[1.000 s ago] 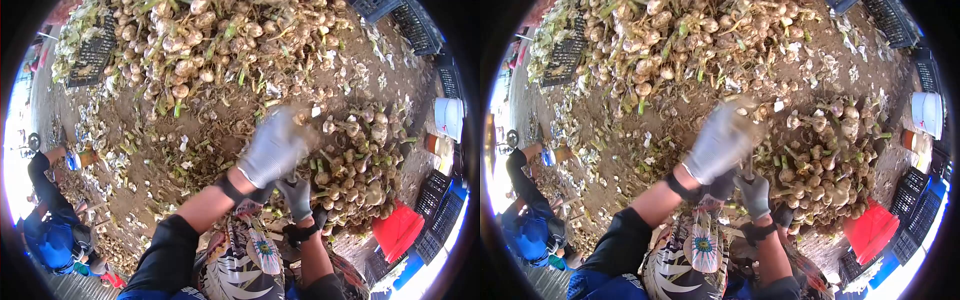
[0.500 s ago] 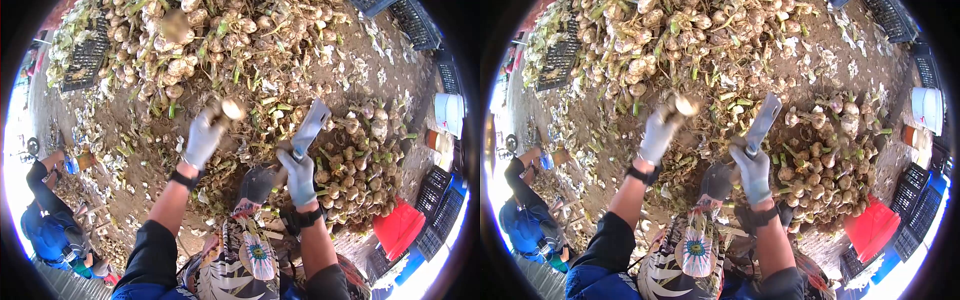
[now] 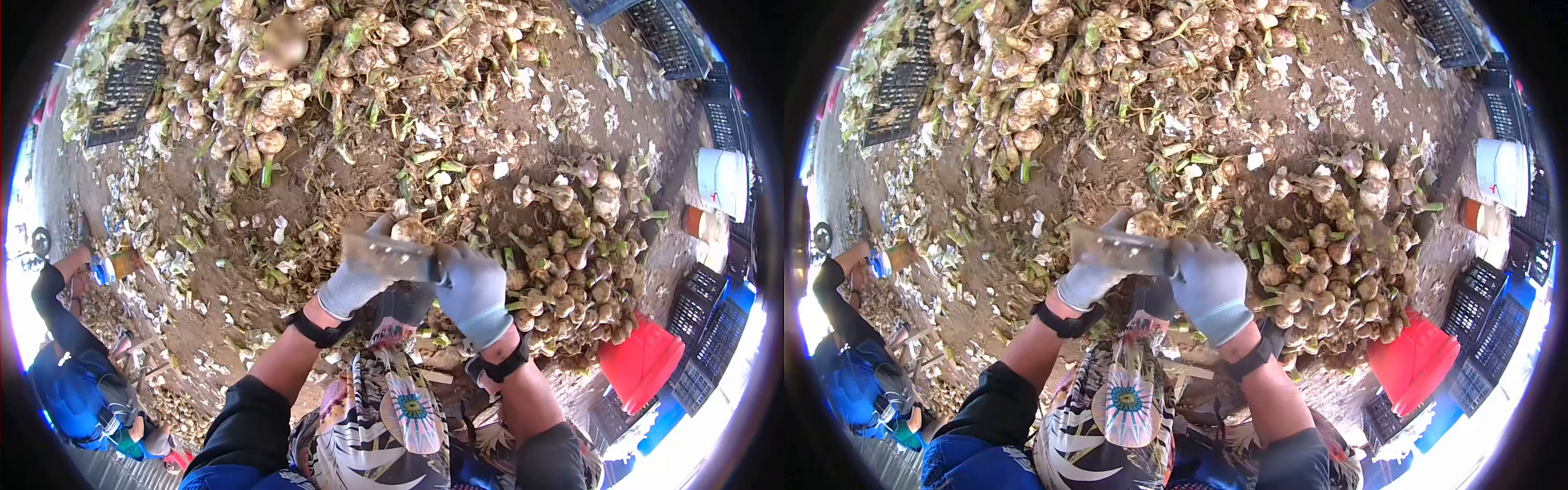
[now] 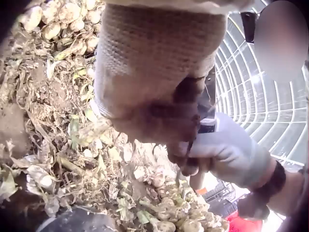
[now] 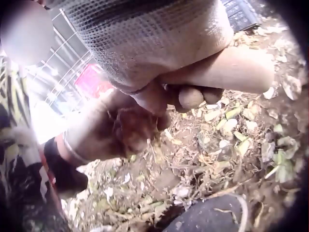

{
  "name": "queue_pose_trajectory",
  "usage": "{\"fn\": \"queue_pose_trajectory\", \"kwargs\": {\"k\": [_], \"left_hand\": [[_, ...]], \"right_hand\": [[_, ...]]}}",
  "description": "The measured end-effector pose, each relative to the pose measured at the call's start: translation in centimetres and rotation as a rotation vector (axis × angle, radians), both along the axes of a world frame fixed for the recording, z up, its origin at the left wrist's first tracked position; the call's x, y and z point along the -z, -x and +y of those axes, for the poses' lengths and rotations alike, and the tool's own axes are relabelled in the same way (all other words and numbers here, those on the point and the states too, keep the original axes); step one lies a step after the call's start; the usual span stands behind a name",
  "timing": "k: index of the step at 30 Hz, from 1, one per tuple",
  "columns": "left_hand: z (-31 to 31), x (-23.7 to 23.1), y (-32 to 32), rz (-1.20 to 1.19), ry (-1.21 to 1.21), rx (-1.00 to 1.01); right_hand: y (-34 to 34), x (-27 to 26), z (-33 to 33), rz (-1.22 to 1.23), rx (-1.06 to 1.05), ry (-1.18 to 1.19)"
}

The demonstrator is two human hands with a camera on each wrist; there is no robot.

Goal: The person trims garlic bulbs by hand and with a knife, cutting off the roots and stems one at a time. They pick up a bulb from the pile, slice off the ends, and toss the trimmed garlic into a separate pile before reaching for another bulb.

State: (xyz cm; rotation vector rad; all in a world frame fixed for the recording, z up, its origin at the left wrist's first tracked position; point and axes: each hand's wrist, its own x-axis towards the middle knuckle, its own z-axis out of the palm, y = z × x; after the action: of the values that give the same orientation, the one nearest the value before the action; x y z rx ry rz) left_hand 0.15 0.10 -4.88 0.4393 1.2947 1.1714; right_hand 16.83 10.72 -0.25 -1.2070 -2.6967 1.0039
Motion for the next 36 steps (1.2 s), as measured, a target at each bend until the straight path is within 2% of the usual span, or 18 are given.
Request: {"fn": "queue_pose_trajectory", "kwargs": {"k": [1, 3, 6, 8, 12, 19, 21, 22, 23, 25, 26, 27, 28, 30, 31, 33, 35, 36], "left_hand": [[-0.4, 0.7, 0.0, 0.107, 0.003, 0.072], [-1.5, 1.9, -0.3, -0.013, -0.079, 0.056], [-1.5, 2.0, -1.3, -0.043, -0.076, -0.107], [-1.0, 0.7, -1.0, -0.262, -0.064, -0.18], [0.0, -0.9, -0.1, -0.055, -0.136, -0.063], [-0.7, -0.6, 0.6, -0.108, -0.091, -0.025], [0.5, -2.3, 1.7, 0.341, -0.134, 0.422], [0.7, -5.1, 0.5, -0.233, -0.045, 0.124], [0.7, -5.7, 0.2, -0.268, -0.024, 0.124], [1.5, -5.5, 0.3, 0.053, -0.039, 0.205], [1.4, -4.0, -0.1, 0.226, -0.042, 0.233], [1.5, -3.0, -0.2, 0.233, -0.055, 0.237], [1.1, -2.4, -0.3, 0.419, -0.126, 0.308], [1.1, -1.9, 0.0, 0.78, -0.249, 0.512], [1.1, -1.7, 0.1, 0.78, -0.249, 0.516], [1.0, -1.4, 0.2, 1.249, -0.479, 0.796], [1.5, -3.0, 0.6, 1.353, -0.582, 0.792], [1.9, -4.5, 1.2, 1.292, -0.52, 0.808]], "right_hand": [[0.0, -0.3, -0.1, -0.096, -0.106, -0.063], [0.0, -0.5, 0.2, -0.133, -0.104, -0.021], [-0.1, 0.1, 0.4, -0.138, -0.076, -0.09], [0.3, -0.7, 0.0, -0.108, -0.093, -0.059], [0.2, -1.1, -0.4, -0.084, -0.143, -0.091], [-0.5, 0.0, -0.2, -0.073, -0.088, -0.072], [-2.3, 2.8, -0.3, -0.108, 0.053, 0.021], [-3.2, 3.4, 0.8, -0.214, 0.155, 0.118], [-3.9, 3.8, 1.7, -0.319, 0.259, 0.221], [-4.7, 4.2, 0.5, -0.348, 0.287, 0.28], [-5.0, 4.4, 0.1, -0.159, 0.333, 0.42], [-4.9, 4.7, 0.1, 0.044, 0.374, 0.551], [-4.1, 4.1, 0.4, 0.0, 0.373, 0.595], [-2.5, 2.7, 0.7, 0.042, 0.323, 0.551], [-1.7, 1.9, 1.0, 0.079, 0.276, 0.501], [-0.7, 1.4, 1.3, 0.106, 0.251, 0.476], [-1.8, 3.7, 1.6, -0.099, 0.038, 0.338], [-2.8, 4.8, 1.8, -0.456, 0.111, 0.456]]}}
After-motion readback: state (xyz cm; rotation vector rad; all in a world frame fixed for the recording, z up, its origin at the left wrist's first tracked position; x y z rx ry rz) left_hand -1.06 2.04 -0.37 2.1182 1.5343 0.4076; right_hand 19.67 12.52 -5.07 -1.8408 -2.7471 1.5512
